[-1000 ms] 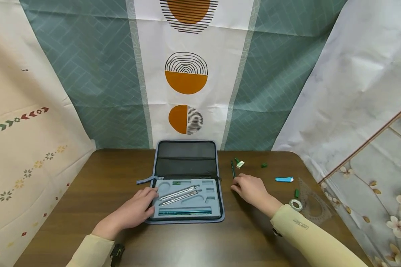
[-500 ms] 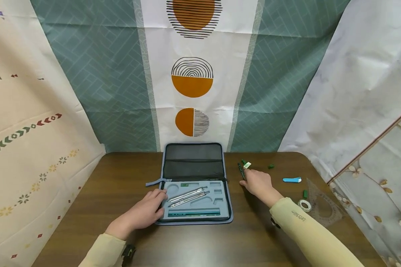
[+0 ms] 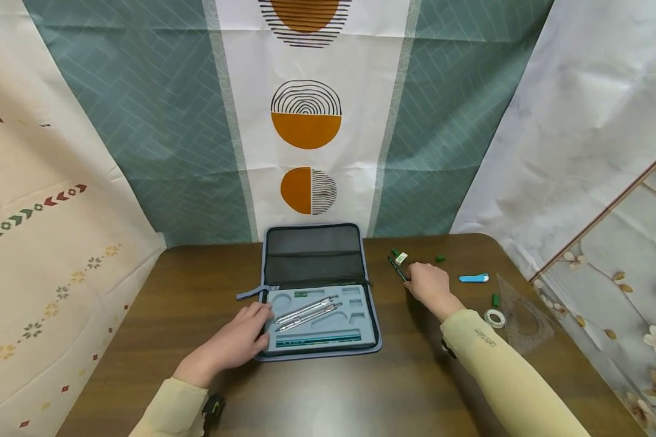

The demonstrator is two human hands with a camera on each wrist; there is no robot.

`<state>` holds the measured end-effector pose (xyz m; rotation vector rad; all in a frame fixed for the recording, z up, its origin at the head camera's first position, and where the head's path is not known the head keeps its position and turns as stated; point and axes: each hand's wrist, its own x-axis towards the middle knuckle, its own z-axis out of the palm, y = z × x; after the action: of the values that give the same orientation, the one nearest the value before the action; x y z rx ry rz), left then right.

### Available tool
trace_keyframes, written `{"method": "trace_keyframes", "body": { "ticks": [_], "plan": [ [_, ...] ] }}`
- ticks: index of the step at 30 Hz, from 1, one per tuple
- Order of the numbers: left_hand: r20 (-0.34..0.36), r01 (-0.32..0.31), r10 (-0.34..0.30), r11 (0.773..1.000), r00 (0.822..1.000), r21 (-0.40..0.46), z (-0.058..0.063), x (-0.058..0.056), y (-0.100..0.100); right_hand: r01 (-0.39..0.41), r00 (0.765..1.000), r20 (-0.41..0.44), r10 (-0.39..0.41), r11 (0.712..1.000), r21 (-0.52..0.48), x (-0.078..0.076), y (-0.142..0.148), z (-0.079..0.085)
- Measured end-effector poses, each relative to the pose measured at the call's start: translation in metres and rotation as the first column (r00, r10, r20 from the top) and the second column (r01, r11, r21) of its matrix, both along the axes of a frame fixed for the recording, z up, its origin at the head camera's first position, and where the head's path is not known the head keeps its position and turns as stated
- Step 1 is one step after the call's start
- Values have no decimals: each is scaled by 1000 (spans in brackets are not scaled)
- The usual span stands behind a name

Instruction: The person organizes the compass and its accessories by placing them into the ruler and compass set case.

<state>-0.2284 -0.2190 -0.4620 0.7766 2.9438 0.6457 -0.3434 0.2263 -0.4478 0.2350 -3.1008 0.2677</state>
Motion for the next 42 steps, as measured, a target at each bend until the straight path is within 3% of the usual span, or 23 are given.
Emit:
{"method": "trace_keyframes", "body": {
  "ticks": [5,11,19,25,30,35,42],
  "plan": [
    [-33,11,-11,1000,999,-7,-8,4,6,24,1000,20,-24,999,-24,1,8,-3],
    [-3,-37,37,999,999,23,-12,11,9,10,1000,17,-11,1000,4,-3,4,-6],
    [-22,-32,32,999,999,-6,2,2,3,22,1000,21,-23,999,33,-14,-3,4],
    [17,-16,17,999,1000,-45,17,-7,-1,-13,1000,-10,13,1000,11,-16,0,8],
    [5,-11,12,997,1000,-72,21,-7,-4,-59,997,-59,58,998,-13,-2,2,3],
    [34,3,-1,997,999,-75,15,-2,-5,-94,988,-128,91,995,-18,21,1,-3],
    [12,14,-14,999,1000,-33,9,0,-4,-179,957,-238,166,983,-36,48,-14,6]
  ]
}}
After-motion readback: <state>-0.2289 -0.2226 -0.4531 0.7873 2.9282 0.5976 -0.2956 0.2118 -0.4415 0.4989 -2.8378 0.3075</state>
